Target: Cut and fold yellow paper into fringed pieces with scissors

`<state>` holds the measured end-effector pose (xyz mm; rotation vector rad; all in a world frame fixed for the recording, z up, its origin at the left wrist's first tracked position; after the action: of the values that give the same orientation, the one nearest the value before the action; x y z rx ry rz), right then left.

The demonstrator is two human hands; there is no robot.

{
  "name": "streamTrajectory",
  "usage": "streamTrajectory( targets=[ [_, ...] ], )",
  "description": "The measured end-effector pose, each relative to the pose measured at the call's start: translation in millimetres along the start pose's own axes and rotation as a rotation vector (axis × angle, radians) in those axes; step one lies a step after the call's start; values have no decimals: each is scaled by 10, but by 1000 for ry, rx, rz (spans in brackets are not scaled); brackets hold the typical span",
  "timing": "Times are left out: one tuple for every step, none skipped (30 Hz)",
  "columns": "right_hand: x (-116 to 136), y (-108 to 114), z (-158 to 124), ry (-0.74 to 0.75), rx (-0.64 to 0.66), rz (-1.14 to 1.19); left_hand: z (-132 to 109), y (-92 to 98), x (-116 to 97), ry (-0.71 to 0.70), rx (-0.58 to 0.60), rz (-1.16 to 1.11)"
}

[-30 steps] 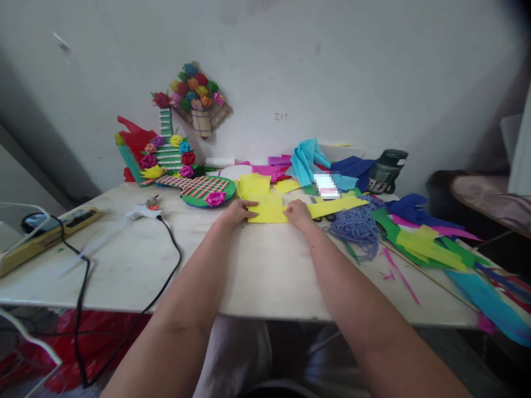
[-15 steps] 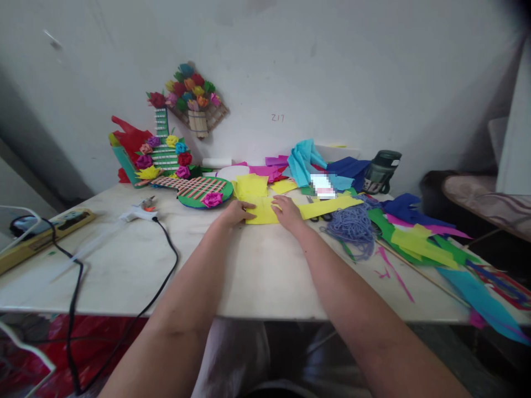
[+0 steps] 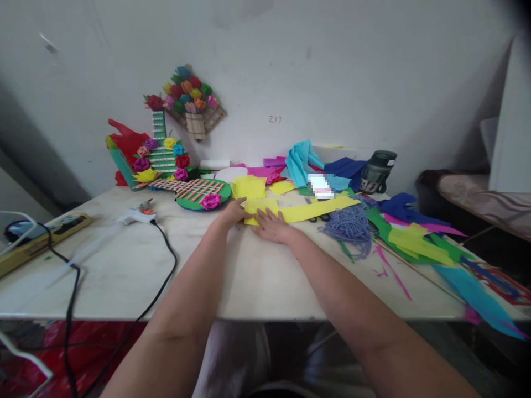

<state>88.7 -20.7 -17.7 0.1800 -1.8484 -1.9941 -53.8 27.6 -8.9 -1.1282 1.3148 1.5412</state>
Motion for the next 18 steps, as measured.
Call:
streamTrajectory(
  targets=[
    [4,5,-2,2,1,1,4,-3,-4,18,-33,9],
    [7,8,-5,6,1,2,10,-4,-8,30,-78,31],
    [10,9,-8,10,0,3,18,-4,-11,35,-132,71],
    [11,9,-12,12,0,3,23,-5,-17,33,-190,126],
    [10,9,-16,11,-1,5,23,-7,-25,29,-240,195],
    [8,8,-19,11,-2,6,18,-13,-35,25,-281,269],
    [7,8,-23,12,-5,9,5,-21,-47,21,-314,343],
    [5,9,-26,13,-8,12,-13,-33,-60,20,-336,413],
    [5,10,-29,15,-10,14,-35,-45,-75,17,-357,471],
    [5,11,-31,17,-11,16,-58,-58,-90,4,-378,524],
    [6,11,-32,18,-12,17,-81,-71,-103,-12,-392,565],
    [6,10,-32,15,-11,18,-100,-84,-113,-33,-403,597],
    [6,7,-28,11,-12,21,-114,-95,-118,-56,-400,624],
    [4,2,-21,7,-14,27,-125,-106,-121,-80,-388,648],
    [-2,-4,-12,3,-18,35,-132,-114,-121,-105,-373,673],
    [-13,-11,-1,-3,-23,45,-137,-120,-120,-131,-354,700],
    [-31,-19,12,-13,-27,57,-142,-125,-118,-155,-338,726],
    [-57,-26,24,-31,-33,66,-147,-128,-118,-173,-329,754]
  ],
)
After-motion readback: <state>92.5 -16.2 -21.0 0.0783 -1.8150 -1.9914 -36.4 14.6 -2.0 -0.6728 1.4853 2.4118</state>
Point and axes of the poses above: each hand's wrist, its own z-axis towards the middle knuckle, its own y-axis out of the back of the hand, x = y × z, the point moved 2 cm from there along z, towards the middle knuckle, and after that the axes turned 15 degrees about -x, right-handed, at the moved point
